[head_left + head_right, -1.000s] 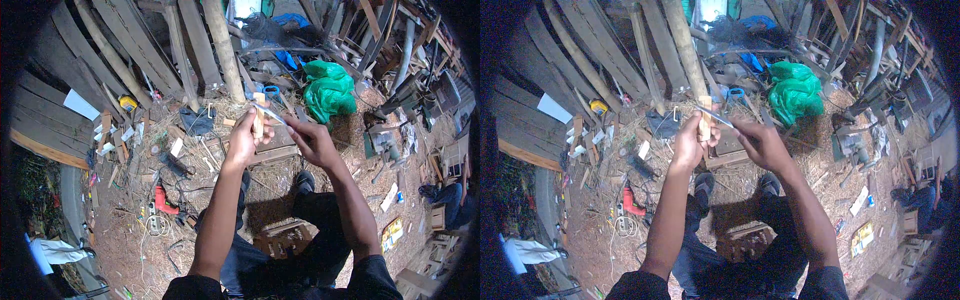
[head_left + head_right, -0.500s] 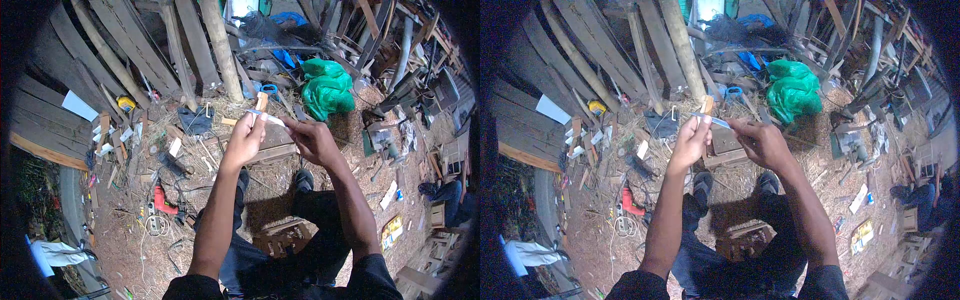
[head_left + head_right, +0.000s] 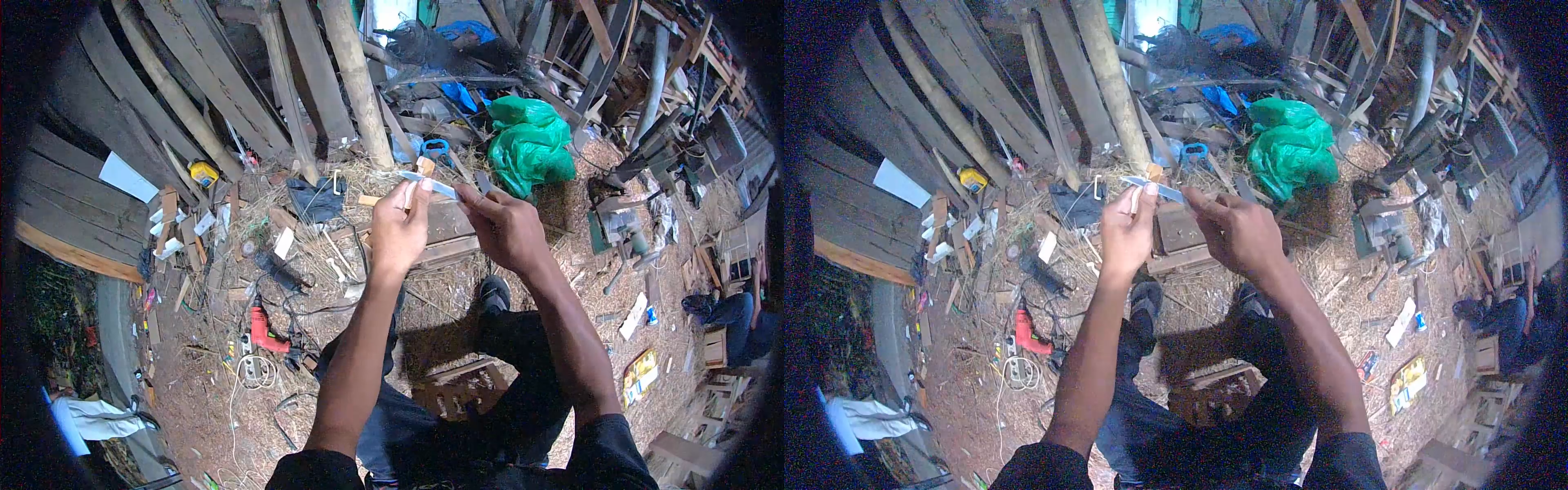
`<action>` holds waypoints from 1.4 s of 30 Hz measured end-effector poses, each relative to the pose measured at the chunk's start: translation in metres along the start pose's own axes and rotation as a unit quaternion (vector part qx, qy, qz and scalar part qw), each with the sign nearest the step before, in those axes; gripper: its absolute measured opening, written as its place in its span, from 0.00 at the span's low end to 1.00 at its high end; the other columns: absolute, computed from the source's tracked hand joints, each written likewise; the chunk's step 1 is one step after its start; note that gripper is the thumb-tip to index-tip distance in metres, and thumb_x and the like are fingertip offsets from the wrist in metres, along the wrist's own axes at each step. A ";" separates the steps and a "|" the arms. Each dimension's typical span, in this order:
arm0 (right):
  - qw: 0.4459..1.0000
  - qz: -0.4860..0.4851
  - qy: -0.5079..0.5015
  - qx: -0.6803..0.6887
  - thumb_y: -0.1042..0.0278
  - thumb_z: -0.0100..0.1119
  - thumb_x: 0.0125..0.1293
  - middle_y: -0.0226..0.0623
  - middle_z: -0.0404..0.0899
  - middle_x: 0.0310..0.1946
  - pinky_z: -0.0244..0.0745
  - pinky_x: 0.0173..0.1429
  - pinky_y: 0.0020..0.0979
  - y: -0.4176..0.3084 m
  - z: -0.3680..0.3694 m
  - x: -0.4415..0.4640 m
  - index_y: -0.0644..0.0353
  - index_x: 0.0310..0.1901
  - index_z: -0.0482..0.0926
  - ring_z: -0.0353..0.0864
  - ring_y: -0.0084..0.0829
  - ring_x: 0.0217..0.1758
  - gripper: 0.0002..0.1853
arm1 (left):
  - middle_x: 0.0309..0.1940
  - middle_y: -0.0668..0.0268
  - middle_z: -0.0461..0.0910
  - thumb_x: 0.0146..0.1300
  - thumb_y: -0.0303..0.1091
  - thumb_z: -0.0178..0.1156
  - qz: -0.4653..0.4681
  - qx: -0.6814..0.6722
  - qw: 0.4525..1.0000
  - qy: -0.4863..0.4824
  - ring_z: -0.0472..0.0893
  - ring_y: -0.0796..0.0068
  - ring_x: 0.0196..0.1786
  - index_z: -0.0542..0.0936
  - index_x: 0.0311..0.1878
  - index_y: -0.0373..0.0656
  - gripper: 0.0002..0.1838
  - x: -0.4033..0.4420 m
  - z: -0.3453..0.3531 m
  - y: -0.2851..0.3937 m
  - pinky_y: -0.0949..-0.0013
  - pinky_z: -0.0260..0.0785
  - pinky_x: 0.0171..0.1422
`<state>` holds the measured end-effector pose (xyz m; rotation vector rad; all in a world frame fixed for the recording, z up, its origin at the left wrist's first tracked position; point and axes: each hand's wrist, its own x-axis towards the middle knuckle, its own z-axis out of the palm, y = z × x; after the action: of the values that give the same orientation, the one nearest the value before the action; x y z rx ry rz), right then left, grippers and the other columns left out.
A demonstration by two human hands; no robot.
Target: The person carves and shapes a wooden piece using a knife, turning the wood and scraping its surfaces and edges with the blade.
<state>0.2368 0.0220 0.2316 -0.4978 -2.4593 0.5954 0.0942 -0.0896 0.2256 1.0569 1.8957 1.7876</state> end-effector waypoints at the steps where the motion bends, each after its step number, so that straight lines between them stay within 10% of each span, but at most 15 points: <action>1: 1.000 0.001 0.009 0.000 0.68 0.60 0.61 0.40 0.78 0.25 0.74 0.30 0.44 -0.001 0.001 0.000 0.41 0.58 0.79 0.79 0.46 0.25 0.21 | 0.26 0.71 0.75 0.73 0.39 0.52 -0.017 0.031 0.999 0.007 0.69 0.85 0.31 0.78 0.47 0.33 0.16 -0.001 0.000 0.004 0.75 0.66 0.37; 13: 0.990 -0.045 -0.055 0.122 0.75 0.59 0.62 0.51 0.77 0.27 0.70 0.33 0.36 0.005 -0.009 0.002 0.57 0.57 0.79 0.75 0.42 0.26 0.20 | 0.23 0.77 0.65 0.74 0.42 0.50 -0.109 -0.127 0.969 -0.180 0.65 0.84 0.27 0.74 0.53 0.38 0.17 0.001 -0.016 -0.008 0.75 0.61 0.33; 20: 0.995 -0.047 -0.049 0.069 0.75 0.60 0.61 0.48 0.76 0.24 0.71 0.33 0.39 0.007 -0.006 0.001 0.58 0.56 0.79 0.75 0.44 0.25 0.20 | 0.41 0.60 0.82 0.73 0.40 0.50 -0.011 0.045 0.990 -0.134 0.76 0.77 0.38 0.71 0.65 0.41 0.21 -0.002 -0.015 -0.008 0.67 0.69 0.42; 28: 1.000 -0.002 0.022 0.015 0.71 0.61 0.60 0.42 0.80 0.28 0.75 0.32 0.43 0.005 0.004 0.001 0.41 0.57 0.79 0.81 0.46 0.28 0.23 | 0.24 0.64 0.77 0.71 0.42 0.54 -0.042 0.074 0.996 -0.016 0.72 0.80 0.27 0.79 0.48 0.36 0.17 -0.005 0.005 0.003 0.71 0.67 0.34; 31: 0.997 0.021 -0.003 0.071 0.70 0.59 0.64 0.46 0.82 0.31 0.76 0.34 0.38 0.006 0.003 0.001 0.48 0.57 0.79 0.83 0.36 0.29 0.19 | 0.24 0.71 0.73 0.73 0.50 0.49 0.005 -0.031 0.998 -0.045 0.68 0.83 0.22 0.78 0.49 0.38 0.22 0.003 0.010 -0.012 0.75 0.62 0.27; 35: 0.969 0.086 -0.019 0.232 0.68 0.56 0.69 0.51 0.83 0.35 0.76 0.40 0.30 0.010 0.000 0.004 0.59 0.57 0.78 0.81 0.21 0.35 0.16 | 0.26 0.73 0.65 0.72 0.64 0.33 -0.273 -0.362 0.882 -0.131 0.53 0.85 0.16 0.63 0.65 0.46 0.34 0.003 -0.006 0.003 0.79 0.42 0.18; 42: 0.965 0.094 0.066 0.236 0.64 0.54 0.71 0.48 0.83 0.30 0.74 0.40 0.28 0.021 0.014 0.006 0.64 0.56 0.78 0.76 0.19 0.32 0.17 | 0.30 0.70 0.68 0.73 0.48 0.38 -0.246 -0.510 0.807 -0.167 0.56 0.85 0.16 0.65 0.65 0.39 0.26 0.011 -0.021 -0.011 0.80 0.49 0.19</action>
<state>0.2283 0.0385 0.2130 -0.5545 -2.0602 1.1498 0.0692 -0.0961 0.2212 0.3649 0.6529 1.7314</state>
